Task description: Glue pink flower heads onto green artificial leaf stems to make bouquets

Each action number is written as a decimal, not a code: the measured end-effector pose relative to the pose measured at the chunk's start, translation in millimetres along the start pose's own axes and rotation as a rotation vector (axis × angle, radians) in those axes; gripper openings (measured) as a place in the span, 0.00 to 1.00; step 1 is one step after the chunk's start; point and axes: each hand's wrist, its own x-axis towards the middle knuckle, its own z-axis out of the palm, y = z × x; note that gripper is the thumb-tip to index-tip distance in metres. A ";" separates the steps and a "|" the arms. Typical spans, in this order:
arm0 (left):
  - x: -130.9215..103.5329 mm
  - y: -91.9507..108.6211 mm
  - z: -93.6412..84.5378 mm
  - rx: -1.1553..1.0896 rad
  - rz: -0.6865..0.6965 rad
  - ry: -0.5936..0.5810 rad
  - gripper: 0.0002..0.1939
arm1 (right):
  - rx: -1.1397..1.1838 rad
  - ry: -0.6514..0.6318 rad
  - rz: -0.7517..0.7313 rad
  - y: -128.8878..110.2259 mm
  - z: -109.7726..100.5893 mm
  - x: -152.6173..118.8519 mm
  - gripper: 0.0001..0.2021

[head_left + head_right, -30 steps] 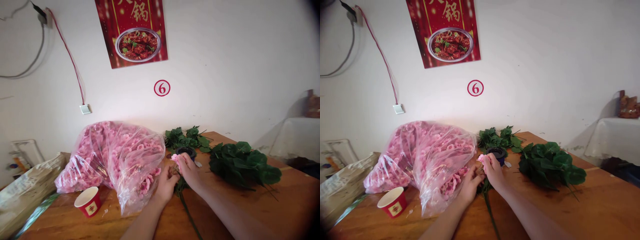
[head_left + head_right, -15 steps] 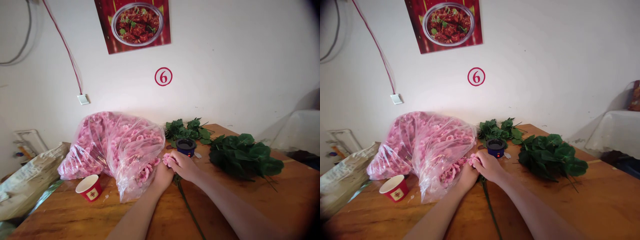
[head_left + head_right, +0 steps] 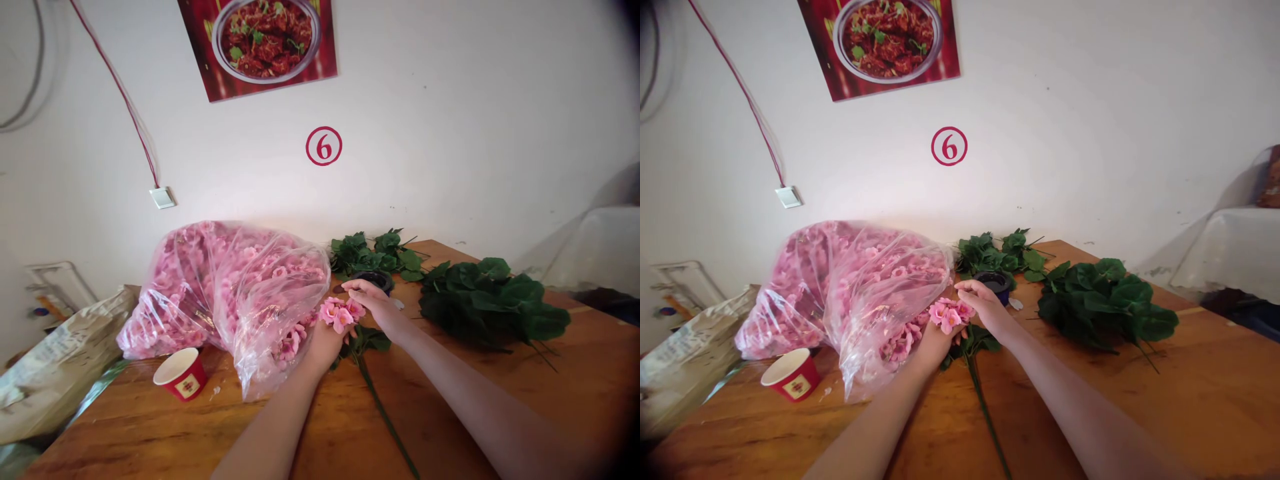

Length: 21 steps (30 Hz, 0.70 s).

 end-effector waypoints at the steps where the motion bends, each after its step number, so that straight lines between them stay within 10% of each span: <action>1: 0.1 -0.3 -0.5 -0.005 0.005 -0.002 0.13 | -0.033 -0.020 -0.024 -0.1 -0.1 -0.4 0.14; 6: -0.2 0.1 -1.2 -0.042 -0.050 -0.003 0.14 | -0.157 -0.128 -0.155 6.3 1.3 -1.5 0.06; 21: 7.5 -8.5 -14.7 0.373 0.223 -0.061 0.09 | 0.112 -0.262 0.104 -5.7 -1.9 -6.9 0.22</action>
